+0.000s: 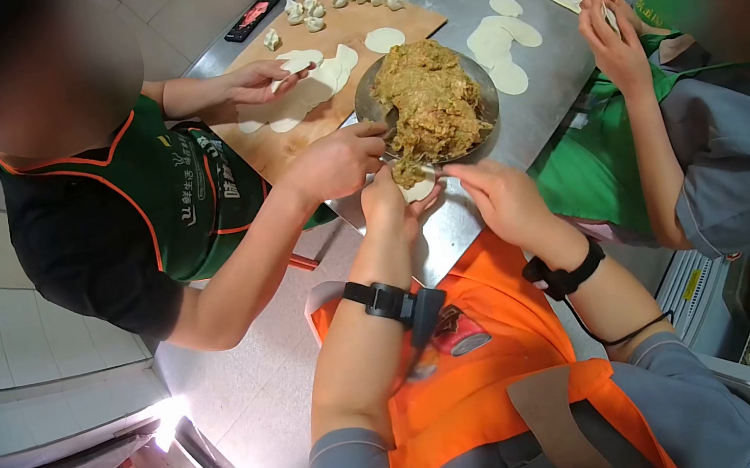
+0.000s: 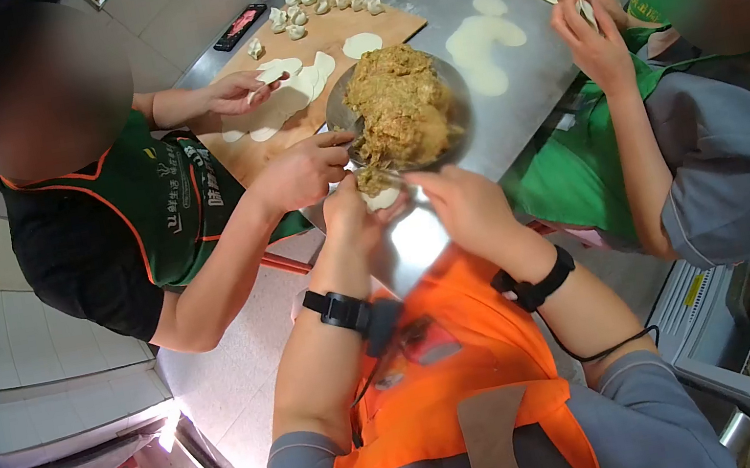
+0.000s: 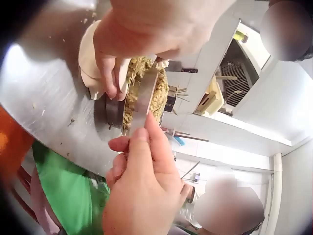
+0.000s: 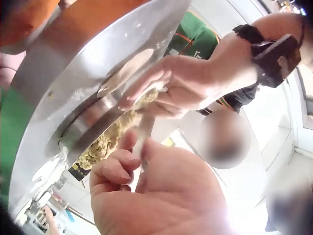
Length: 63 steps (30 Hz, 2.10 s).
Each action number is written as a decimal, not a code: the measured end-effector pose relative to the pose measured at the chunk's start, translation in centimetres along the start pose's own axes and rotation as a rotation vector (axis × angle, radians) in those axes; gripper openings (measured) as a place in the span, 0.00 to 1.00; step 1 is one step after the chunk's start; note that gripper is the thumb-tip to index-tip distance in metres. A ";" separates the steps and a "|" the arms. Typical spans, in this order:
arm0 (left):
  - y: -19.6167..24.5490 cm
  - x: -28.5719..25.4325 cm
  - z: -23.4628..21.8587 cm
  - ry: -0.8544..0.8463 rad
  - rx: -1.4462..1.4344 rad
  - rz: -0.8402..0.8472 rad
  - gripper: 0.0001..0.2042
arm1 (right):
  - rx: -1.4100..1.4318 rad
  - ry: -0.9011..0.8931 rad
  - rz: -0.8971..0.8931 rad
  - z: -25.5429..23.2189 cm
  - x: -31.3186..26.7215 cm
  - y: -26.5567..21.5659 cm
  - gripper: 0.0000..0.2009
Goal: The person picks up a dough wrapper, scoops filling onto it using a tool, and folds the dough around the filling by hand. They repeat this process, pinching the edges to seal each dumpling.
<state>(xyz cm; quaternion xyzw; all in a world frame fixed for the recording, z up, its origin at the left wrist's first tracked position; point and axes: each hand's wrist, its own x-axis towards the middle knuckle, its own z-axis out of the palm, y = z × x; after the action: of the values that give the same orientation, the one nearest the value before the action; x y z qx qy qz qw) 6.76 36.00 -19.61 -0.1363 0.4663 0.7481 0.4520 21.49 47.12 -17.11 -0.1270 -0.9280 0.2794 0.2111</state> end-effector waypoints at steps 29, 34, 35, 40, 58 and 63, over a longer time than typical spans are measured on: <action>-1.4 -7.8 -1.2 -0.206 -0.203 0.138 0.23 | 0.027 0.060 -0.116 -2.8 -3.0 -3.6 0.12; -1.3 -8.6 -1.8 -0.175 -0.238 0.112 0.23 | 0.020 0.060 -0.224 -2.9 -3.6 -4.0 0.10; -1.2 -9.1 -1.6 -0.212 -0.250 0.099 0.23 | 0.076 0.092 -0.228 -2.7 -3.4 -4.4 0.10; -3.1 -9.2 -1.6 -0.352 -0.253 0.099 0.22 | 0.087 0.012 -0.240 -3.0 -2.6 -5.4 0.08; -4.6 -16.5 -0.5 -0.266 0.589 0.735 0.12 | 1.150 -0.111 0.308 -4.9 -3.3 -7.6 0.06; -3.9 -18.2 0.5 -0.319 0.368 0.625 0.11 | 1.127 -0.228 0.338 -5.5 -3.5 -7.6 0.04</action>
<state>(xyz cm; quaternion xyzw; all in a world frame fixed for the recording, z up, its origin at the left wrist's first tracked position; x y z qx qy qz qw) 20.13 27.00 -10.23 0.2135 0.5353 0.7654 0.2862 26.23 42.23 -9.70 -0.1104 -0.6205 0.7702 0.0977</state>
